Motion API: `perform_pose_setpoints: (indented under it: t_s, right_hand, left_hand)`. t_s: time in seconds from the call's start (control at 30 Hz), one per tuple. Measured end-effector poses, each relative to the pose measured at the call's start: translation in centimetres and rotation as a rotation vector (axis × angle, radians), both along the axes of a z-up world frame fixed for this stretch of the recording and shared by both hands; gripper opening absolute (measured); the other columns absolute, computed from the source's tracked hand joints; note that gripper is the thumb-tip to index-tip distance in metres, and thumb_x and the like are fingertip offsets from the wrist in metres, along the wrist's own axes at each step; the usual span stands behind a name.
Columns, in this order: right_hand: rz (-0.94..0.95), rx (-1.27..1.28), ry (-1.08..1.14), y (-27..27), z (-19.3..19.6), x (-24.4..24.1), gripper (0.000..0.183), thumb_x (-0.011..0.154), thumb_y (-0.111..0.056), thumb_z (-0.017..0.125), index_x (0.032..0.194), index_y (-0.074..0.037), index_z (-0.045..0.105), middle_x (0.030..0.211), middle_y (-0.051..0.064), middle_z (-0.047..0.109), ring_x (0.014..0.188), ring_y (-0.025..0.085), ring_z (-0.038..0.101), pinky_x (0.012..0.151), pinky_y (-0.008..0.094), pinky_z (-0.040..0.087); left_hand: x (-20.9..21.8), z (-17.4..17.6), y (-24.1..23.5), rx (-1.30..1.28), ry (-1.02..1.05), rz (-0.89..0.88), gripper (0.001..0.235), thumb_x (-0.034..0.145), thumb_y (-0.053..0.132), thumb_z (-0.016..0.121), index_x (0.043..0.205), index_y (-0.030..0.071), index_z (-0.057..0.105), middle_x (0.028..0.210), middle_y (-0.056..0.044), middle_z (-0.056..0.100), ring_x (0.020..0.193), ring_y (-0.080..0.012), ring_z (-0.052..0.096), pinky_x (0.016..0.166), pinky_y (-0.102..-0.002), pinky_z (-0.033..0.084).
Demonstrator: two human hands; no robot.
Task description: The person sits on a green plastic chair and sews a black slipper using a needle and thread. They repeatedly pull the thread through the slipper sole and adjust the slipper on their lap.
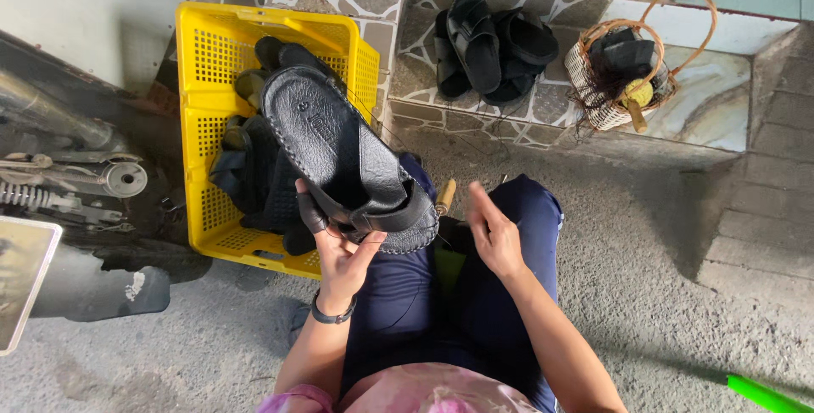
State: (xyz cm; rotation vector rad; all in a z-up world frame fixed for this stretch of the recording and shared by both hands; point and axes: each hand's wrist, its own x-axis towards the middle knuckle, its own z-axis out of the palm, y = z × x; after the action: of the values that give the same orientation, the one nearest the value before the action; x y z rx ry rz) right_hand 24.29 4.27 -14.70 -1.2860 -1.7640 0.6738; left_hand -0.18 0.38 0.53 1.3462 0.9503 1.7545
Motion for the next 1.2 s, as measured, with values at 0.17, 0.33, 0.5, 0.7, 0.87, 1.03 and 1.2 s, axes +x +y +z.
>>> perform_pose_setpoints:
  t_s: [0.17,0.33,0.5,0.7,0.87,1.03,1.2]
  right_hand:
    - [0.319,-0.291,0.628,0.2,-1.9,2.2,0.097,0.099,-0.041,0.053,0.161,-0.022,-0.019,0.167,0.003,-0.024,0.151,0.034,-0.015,0.111,0.064,0.02]
    - [0.308,-0.539,1.434,0.4,0.5,2.4,0.091,0.078,-0.082,0.042,0.157,-0.045,0.014,0.16,-0.006,0.02,0.145,0.052,0.015,0.092,0.081,0.033]
    - [0.449,-0.637,1.709,0.6,2.0,3.4,0.089,0.074,-0.088,0.042,0.15,-0.041,0.046,0.152,0.007,0.048,0.139,0.058,0.022,0.092,0.082,0.036]
    - [0.146,-0.739,1.372,0.8,3.9,2.4,0.117,0.058,-0.095,0.025,0.158,-0.035,0.024,0.169,0.011,0.017,0.151,0.052,0.01,0.101,0.085,0.018]
    - [0.566,-0.606,1.659,0.8,0.0,3.4,0.104,0.076,-0.082,0.042,0.164,-0.029,0.025,0.161,0.02,0.032,0.136,0.059,0.03,0.09,0.085,0.036]
    - [0.058,-0.485,1.2,0.1,-2.8,3.2,0.054,0.107,-0.037,0.039,0.151,-0.005,0.041,0.096,0.031,0.071,0.063,0.037,0.073,0.061,0.052,0.064]
    - [0.168,-0.09,0.667,-2.9,0.4,2.1,0.066,0.102,-0.001,0.041,0.161,-0.019,0.018,0.166,0.015,0.026,0.141,0.035,0.046,0.103,0.045,0.051]
  left_hand:
    - [0.4,-1.1,0.1,0.059,0.095,0.204,0.1,0.08,-0.007,0.074,0.155,0.004,0.01,0.142,-0.024,0.051,0.124,-0.0267,0.054,0.101,-0.046,0.052]
    - [1.2,-1.6,0.7,0.212,0.1,0.591,0.098,0.081,-0.008,0.075,0.154,0.004,0.012,0.153,-0.019,0.039,0.136,-0.0239,0.043,0.112,-0.045,0.042]
    - [1.0,-1.4,1.7,0.298,0.11,0.774,0.098,0.079,-0.009,0.076,0.152,0.0,0.011,0.153,-0.023,0.033,0.137,-0.0258,0.04,0.114,-0.049,0.037]
    - [-0.5,-9.0,2.3,0.427,0.305,0.888,0.1,0.073,-0.007,0.08,0.146,-0.014,0.012,0.148,-0.035,0.031,0.135,-0.0358,0.037,0.111,-0.051,0.033]
    - [-0.7,-9.5,1.9,0.439,0.381,0.914,0.101,0.073,-0.008,0.081,0.146,-0.014,0.012,0.149,-0.036,0.025,0.137,-0.0376,0.034,0.111,-0.054,0.032]
    - [3.4,-4.0,1.6,0.381,0.095,0.72,0.099,0.077,-0.008,0.077,0.149,-0.004,0.009,0.152,-0.03,0.026,0.138,-0.034,0.036,0.112,-0.052,0.035]
    - [5.0,-5.7,0.6,0.125,-0.212,0.338,0.106,0.094,0.005,0.067,0.159,0.02,-0.015,0.168,-0.022,0.007,0.149,-0.0332,0.029,0.121,-0.051,0.026]
